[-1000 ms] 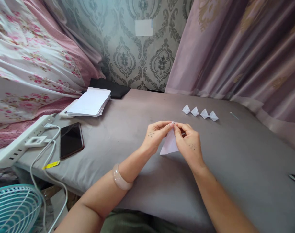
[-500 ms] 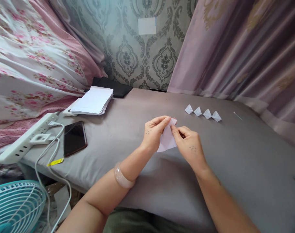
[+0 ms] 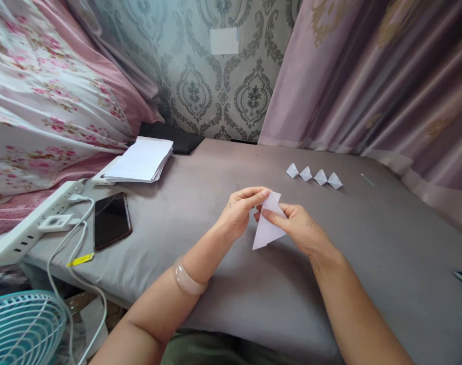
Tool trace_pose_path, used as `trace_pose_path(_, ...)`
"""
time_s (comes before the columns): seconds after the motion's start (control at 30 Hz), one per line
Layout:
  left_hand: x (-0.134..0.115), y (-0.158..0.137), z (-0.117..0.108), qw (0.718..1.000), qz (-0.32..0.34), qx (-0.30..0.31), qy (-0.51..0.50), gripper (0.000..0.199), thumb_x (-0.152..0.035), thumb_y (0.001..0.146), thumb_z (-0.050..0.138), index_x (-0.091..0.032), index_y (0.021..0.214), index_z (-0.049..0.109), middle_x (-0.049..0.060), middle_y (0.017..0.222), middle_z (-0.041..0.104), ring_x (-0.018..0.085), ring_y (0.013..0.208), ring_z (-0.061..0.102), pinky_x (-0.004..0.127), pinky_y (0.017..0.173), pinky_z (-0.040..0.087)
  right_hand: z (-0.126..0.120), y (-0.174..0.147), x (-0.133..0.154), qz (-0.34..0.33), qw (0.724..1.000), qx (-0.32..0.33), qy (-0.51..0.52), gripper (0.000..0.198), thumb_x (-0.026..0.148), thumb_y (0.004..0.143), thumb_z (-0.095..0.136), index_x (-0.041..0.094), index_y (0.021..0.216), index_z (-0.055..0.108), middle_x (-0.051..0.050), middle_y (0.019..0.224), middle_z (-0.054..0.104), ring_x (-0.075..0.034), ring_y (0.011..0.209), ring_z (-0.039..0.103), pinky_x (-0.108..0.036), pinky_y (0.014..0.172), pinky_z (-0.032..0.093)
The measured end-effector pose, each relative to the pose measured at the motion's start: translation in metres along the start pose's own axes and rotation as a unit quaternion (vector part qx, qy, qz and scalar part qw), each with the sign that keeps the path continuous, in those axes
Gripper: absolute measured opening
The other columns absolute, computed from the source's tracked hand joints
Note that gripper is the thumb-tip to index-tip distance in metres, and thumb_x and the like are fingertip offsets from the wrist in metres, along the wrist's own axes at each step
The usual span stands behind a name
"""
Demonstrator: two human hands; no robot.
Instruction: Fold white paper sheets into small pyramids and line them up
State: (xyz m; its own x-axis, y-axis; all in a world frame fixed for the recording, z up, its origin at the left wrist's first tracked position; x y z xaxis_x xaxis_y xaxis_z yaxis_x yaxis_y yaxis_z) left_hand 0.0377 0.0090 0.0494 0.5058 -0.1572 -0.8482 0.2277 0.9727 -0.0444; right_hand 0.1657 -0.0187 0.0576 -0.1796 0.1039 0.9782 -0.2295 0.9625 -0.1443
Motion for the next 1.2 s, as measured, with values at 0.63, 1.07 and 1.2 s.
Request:
trace_pose_path(0.63,0.01,0.003,-0.002,0.999,0.027,-0.025,0.014,0.02,-0.031,0.064,0.079,-0.015,0.075,0.072,0.003,0.076,0.067,0.013,0.074,0.056,0.029,0.076,0.041,-0.009,0.003,-0.004,-0.039,0.989,-0.14,0.027,0.034,0.044,0.067,0.075,0.019,0.09,0.073,-0.003,0.077,0.071,-0.016,0.066,0.063,-0.027,0.06,0.046)
trace_pose_path(1.07,0.013,0.003,-0.005,0.999,-0.032,-0.042,-0.009,0.021,-0.026,0.061,0.08,-0.011,0.071,0.069,0.005,0.073,0.065,0.011,0.068,0.056,0.028,0.07,0.041,-0.003,0.004,-0.004,-0.107,0.981,-0.162,0.03,0.036,0.038,0.073,0.072,0.021,0.105,0.069,-0.002,0.079,0.068,-0.012,0.066,0.06,-0.026,0.06,0.048)
trace_pose_path(1.2,0.013,0.003,-0.005,0.997,-0.042,-0.048,-0.03,0.022,-0.025,0.059,0.081,-0.011,0.071,0.069,0.005,0.071,0.065,0.011,0.066,0.056,0.028,0.069,0.041,-0.002,0.004,-0.003,-0.119,0.978,-0.171,0.008,0.036,0.038,0.075,0.07,0.022,0.107,0.069,-0.001,0.079,0.066,-0.012,0.066,0.058,-0.026,0.062,0.047)
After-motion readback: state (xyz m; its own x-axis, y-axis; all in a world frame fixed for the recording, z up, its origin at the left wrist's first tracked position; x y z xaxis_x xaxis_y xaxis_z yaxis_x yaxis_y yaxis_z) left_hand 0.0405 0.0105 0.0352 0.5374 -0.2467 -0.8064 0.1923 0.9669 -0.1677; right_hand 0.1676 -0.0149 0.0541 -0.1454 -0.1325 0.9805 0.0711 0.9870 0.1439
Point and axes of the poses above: each hand's wrist, its own y-axis towards the middle knuckle, its own z-axis out of the palm, x = y × z, the point moved 4 cm from there along y, towards the middle knuckle
